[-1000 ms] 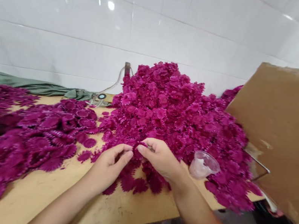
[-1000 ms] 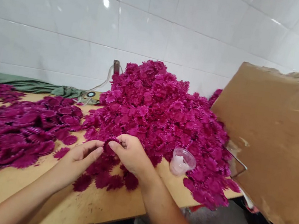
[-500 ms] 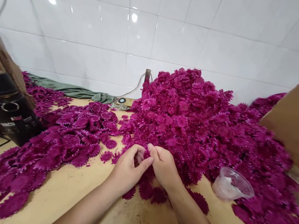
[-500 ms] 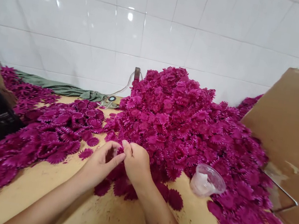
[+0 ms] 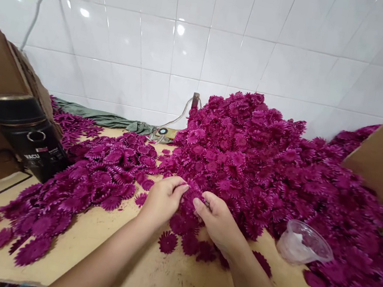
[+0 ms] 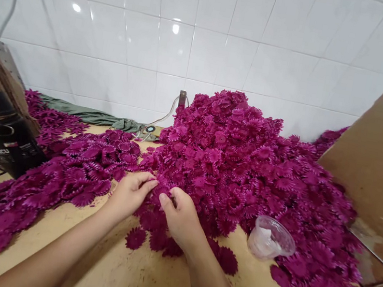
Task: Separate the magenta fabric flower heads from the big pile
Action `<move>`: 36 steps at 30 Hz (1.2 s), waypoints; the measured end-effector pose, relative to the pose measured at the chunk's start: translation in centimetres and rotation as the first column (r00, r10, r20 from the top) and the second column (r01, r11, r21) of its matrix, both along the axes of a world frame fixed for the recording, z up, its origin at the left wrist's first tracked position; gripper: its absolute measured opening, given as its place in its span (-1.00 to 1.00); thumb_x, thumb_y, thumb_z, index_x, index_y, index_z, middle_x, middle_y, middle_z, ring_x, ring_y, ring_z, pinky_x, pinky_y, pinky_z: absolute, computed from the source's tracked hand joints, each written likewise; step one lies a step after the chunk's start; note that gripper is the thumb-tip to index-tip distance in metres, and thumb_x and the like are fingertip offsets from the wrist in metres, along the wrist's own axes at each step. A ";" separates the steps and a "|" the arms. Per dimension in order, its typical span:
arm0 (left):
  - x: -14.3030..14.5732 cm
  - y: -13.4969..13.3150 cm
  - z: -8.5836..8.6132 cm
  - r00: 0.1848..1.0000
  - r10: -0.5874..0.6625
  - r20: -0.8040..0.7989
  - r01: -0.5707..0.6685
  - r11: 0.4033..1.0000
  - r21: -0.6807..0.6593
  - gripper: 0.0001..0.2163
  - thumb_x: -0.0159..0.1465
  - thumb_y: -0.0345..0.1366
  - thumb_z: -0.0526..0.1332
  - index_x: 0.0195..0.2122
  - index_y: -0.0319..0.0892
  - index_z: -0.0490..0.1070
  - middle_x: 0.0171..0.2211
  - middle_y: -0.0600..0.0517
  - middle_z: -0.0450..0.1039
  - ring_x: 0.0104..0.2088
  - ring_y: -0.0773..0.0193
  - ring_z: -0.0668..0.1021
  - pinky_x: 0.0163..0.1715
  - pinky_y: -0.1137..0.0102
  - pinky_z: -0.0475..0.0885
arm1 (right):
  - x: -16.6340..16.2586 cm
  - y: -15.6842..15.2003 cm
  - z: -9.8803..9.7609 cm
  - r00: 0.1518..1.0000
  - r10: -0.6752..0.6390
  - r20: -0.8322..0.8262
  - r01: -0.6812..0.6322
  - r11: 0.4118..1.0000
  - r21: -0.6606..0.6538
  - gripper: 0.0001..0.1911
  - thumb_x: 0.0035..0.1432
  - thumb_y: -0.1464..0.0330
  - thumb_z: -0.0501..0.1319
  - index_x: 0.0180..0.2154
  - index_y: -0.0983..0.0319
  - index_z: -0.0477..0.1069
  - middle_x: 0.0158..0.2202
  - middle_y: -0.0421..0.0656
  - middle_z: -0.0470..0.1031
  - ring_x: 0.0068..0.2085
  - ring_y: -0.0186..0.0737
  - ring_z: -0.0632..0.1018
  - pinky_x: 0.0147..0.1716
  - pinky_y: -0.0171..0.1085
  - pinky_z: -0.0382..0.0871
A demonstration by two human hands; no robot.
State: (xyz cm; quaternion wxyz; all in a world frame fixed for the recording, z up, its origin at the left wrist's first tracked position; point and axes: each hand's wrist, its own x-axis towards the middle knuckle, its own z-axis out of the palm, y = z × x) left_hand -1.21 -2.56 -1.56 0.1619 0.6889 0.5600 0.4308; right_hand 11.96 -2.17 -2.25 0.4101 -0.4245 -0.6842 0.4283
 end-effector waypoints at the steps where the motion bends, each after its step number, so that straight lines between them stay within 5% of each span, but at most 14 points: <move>1: 0.0 0.3 0.1 0.998 0.017 0.068 -0.014 0.999 -0.033 -0.77 0.13 -0.32 0.04 -0.66 -0.16 0.25 -0.69 0.14 0.26 -0.60 0.35 0.35 -0.55 0.45 0.23 | 0.0 -0.1 0.2 1.000 -0.007 -0.005 0.008 1.000 0.008 -0.79 -0.01 0.23 0.07 -0.54 0.22 0.15 -0.57 -0.29 0.13 -0.50 -0.37 0.20 -0.48 -0.34 0.19; 6: -1.3 2.1 0.3 0.956 0.115 0.272 -0.097 0.992 -0.079 -0.81 0.11 -0.24 0.04 -0.61 -0.15 0.23 -0.71 0.18 0.22 -0.65 0.37 0.31 -0.58 0.45 0.23 | 0.5 -0.9 0.7 0.998 0.013 -0.054 -0.014 1.000 -0.018 -0.84 0.00 0.29 0.07 -0.52 0.22 0.20 -0.56 -0.28 0.19 -0.50 -0.36 0.25 -0.45 -0.34 0.22; 10: -3.2 3.4 0.1 0.942 0.183 0.282 -0.176 0.983 -0.049 -0.89 0.09 -0.30 0.03 -0.43 -0.18 0.29 -0.53 0.10 0.35 -0.48 0.30 0.42 -0.41 0.40 0.31 | 1.5 -1.0 0.2 0.995 -0.028 -0.098 0.020 0.996 -0.084 -0.88 -0.05 0.30 0.11 -0.47 0.23 0.28 -0.52 -0.27 0.28 -0.46 -0.35 0.32 -0.40 -0.33 0.27; 15: -2.9 3.1 -0.8 0.984 0.058 0.171 -0.051 0.998 -0.043 -0.82 0.01 -0.34 0.13 -0.32 -0.20 0.39 -0.28 -0.02 0.43 -0.24 0.24 0.46 -0.21 0.36 0.32 | 1.7 0.4 -0.2 0.938 -0.159 -0.309 0.089 0.969 -0.230 -0.75 -0.20 0.26 0.20 -0.41 0.23 0.28 -0.52 -0.28 0.30 -0.50 -0.38 0.33 -0.44 -0.33 0.28; 20: -2.5 2.4 -1.1 0.998 0.060 0.011 -0.059 0.997 -0.057 -0.77 0.13 -0.19 0.05 -0.48 -0.19 0.42 -0.45 0.00 0.42 -0.34 0.18 0.47 -0.26 0.29 0.33 | 1.3 1.2 -0.8 0.966 -0.134 -0.220 0.110 0.987 -0.118 -0.74 -0.09 0.17 0.14 -0.50 0.25 0.26 -0.56 -0.26 0.25 -0.48 -0.34 0.31 -0.40 -0.29 0.26; 26: -2.3 1.7 -0.9 0.973 0.139 -0.187 -0.157 0.984 -0.088 -0.69 0.13 -0.24 0.09 -0.11 -0.21 0.36 -0.31 -0.05 0.47 -0.28 0.15 0.50 -0.23 0.25 0.38 | 1.0 1.9 -1.3 0.962 -0.226 -0.153 0.217 0.973 -0.073 -0.57 -0.05 0.05 0.09 -0.66 0.20 0.00 -0.67 -0.33 0.01 -0.59 -0.43 0.11 -0.59 -0.37 0.07; 31: -2.0 1.7 -1.4 0.992 -0.029 -0.120 0.021 0.998 -0.062 -0.55 0.01 -0.62 -0.02 -0.10 -0.19 0.38 -0.08 -0.04 0.43 -0.03 0.23 0.42 0.04 0.27 0.25 | 0.7 2.2 -1.5 0.930 -0.205 -0.304 0.129 0.959 -0.252 -0.57 -0.10 0.02 0.15 -0.64 0.21 0.11 -0.70 -0.35 0.09 -0.62 -0.43 0.17 -0.62 -0.38 0.10; 36: -1.0 0.4 -0.9 0.989 -0.132 -0.074 0.137 0.989 0.062 -0.68 0.06 -0.56 0.00 -0.25 -0.16 0.44 -0.13 -0.02 0.45 -0.07 0.24 0.45 0.00 0.29 0.30 | 0.5 1.6 -1.0 0.898 -0.132 -0.420 -0.049 0.919 -0.392 -0.69 -0.16 0.13 0.24 -0.53 0.24 0.30 -0.61 -0.31 0.28 -0.54 -0.42 0.31 -0.54 -0.39 0.23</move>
